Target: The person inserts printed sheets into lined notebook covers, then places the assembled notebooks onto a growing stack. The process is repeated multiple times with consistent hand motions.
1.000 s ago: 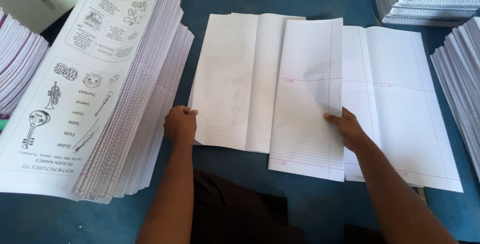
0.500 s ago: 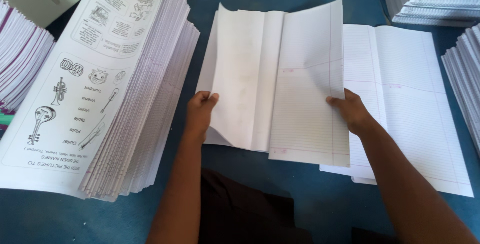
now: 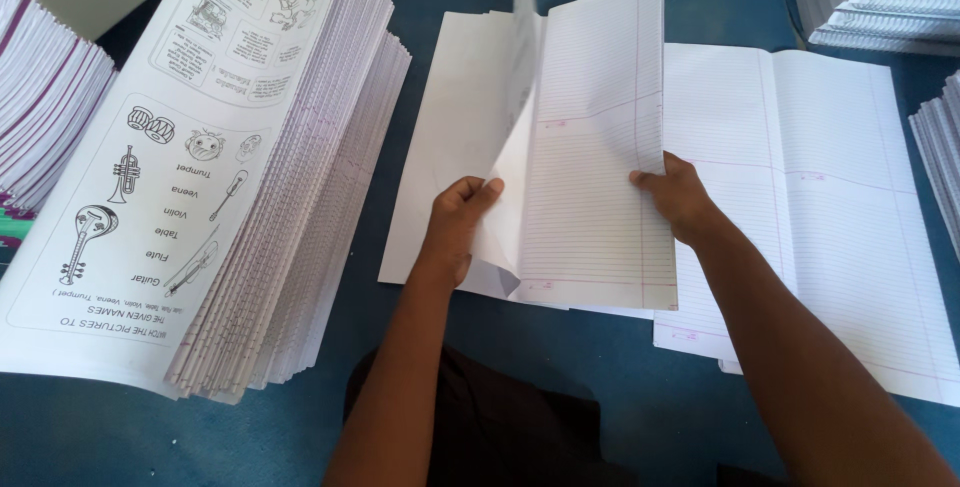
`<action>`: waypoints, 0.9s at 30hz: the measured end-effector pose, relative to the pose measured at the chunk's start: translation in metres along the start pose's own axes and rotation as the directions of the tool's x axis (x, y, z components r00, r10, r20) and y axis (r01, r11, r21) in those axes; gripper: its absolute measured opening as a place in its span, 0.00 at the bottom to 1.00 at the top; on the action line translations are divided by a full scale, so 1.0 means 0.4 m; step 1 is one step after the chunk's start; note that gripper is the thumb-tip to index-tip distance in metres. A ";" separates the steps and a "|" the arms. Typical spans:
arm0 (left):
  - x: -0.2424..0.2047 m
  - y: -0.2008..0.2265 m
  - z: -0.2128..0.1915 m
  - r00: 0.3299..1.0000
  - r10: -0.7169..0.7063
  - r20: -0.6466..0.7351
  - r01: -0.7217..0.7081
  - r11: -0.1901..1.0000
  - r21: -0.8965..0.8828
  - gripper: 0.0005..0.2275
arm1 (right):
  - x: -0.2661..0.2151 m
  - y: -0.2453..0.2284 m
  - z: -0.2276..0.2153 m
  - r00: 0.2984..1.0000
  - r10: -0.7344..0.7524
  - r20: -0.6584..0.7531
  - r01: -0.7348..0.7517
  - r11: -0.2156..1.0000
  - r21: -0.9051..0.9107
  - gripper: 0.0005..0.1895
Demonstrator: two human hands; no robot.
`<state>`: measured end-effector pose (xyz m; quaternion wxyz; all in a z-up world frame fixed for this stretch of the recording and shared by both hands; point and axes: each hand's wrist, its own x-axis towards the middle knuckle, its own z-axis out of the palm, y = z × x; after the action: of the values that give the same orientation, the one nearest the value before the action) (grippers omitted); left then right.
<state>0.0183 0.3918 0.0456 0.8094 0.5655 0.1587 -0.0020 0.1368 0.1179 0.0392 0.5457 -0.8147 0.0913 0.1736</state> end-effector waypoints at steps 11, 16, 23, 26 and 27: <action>0.009 -0.047 0.049 0.978 -0.025 0.206 0.043 0.995 -0.085 0.09 | 0.007 0.003 0.014 1.000 0.024 -0.002 -0.024 1.000 0.011 0.24; 0.012 -0.082 0.072 0.966 -0.025 0.256 0.043 0.997 -0.064 0.10 | 0.003 0.005 0.019 0.999 0.053 -0.009 -0.053 0.998 0.028 0.25; 0.014 -0.125 0.103 0.951 -0.033 0.307 0.030 0.999 0.013 0.13 | 0.012 0.030 0.024 0.995 0.094 0.030 -0.097 0.988 0.119 0.26; 0.009 -0.138 0.117 0.951 -0.048 0.304 0.030 0.997 0.064 0.14 | 0.025 0.045 0.025 0.994 0.094 0.047 -0.099 0.985 0.139 0.26; 0.008 -0.141 0.123 0.953 -0.045 0.299 0.027 0.998 0.065 0.14 | 0.027 0.050 0.025 0.995 0.089 0.054 -0.096 0.983 0.156 0.26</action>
<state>0.0237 0.3270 0.0083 0.8065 0.5797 0.0439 -0.1075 0.1383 0.1197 0.0145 0.6021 -0.7593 0.1297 0.2101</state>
